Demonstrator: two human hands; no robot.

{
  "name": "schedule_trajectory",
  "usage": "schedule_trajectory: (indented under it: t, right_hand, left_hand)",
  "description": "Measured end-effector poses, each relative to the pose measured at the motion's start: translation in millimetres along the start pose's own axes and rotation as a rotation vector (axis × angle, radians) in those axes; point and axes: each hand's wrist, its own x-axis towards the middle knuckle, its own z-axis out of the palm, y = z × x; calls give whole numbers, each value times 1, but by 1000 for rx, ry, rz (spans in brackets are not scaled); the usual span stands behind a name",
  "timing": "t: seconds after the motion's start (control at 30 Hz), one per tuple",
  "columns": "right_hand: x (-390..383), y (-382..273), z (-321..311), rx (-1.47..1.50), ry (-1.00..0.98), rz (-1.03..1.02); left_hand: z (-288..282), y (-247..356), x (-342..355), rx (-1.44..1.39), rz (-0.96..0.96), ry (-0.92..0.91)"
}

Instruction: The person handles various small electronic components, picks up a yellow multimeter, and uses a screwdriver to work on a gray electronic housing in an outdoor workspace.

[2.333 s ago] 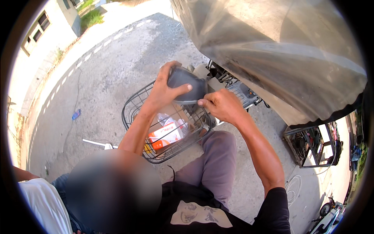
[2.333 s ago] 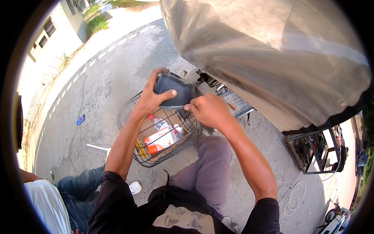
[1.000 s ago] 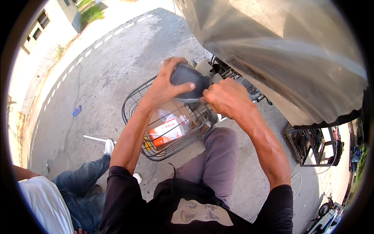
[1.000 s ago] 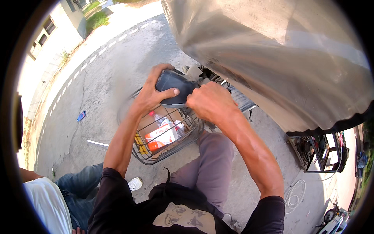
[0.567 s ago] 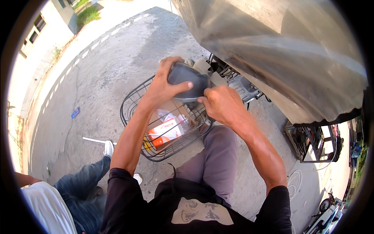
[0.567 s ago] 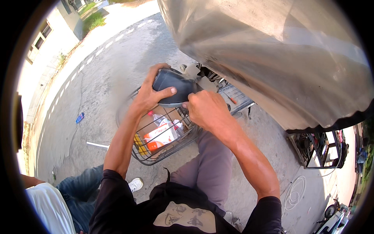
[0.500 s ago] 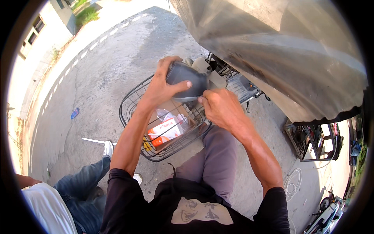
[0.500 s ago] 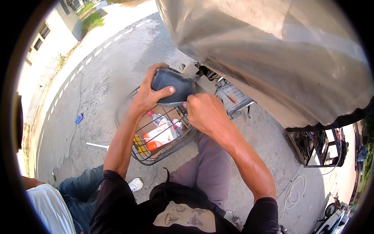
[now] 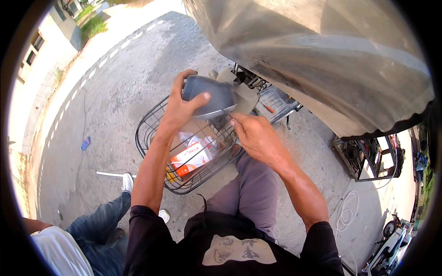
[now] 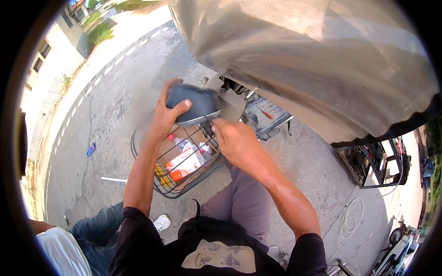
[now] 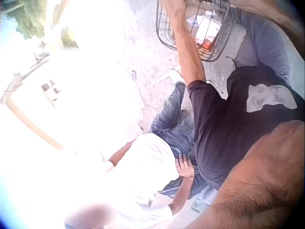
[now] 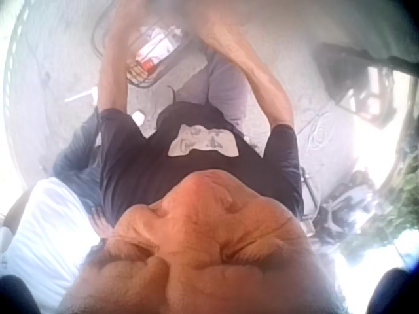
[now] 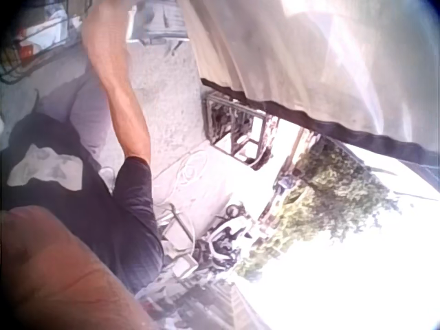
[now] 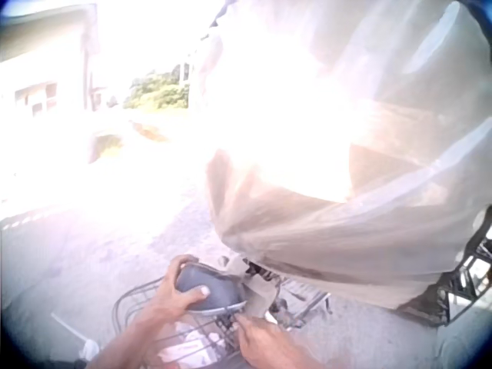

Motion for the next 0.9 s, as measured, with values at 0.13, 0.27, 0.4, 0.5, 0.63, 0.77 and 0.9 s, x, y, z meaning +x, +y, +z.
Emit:
schedule_trajectory:
  t: [0.13, 0.27, 0.4, 0.5, 0.63, 0.77, 0.9]
  right_hand:
    - [-15, -3, 55, 87, 282, 42]
    - [-14, -21, 79, 118, 348, 86]
    - [-11, -22, 81, 88, 316, 74]
    - [-5, -12, 43, 46, 200, 13]
    - [17, -41, -29, 23, -149, 76]
    - [61, -30, -59, -264, -172, -45]
    - [69, -13, -52, -347, -25, -159]
  left_hand:
    - [5, 4, -2, -63, -41, 12]
    - [4, 12, -6, -129, -115, 45]
    - [-1, 9, 2, -168, -134, 31]
    - [-1, 12, 11, -136, -173, 11]
    - [-11, 9, 18, -284, -422, -61]
    - [-12, 37, 33, -86, -579, -96]
    - [-16, 40, 34, 423, -232, 38]
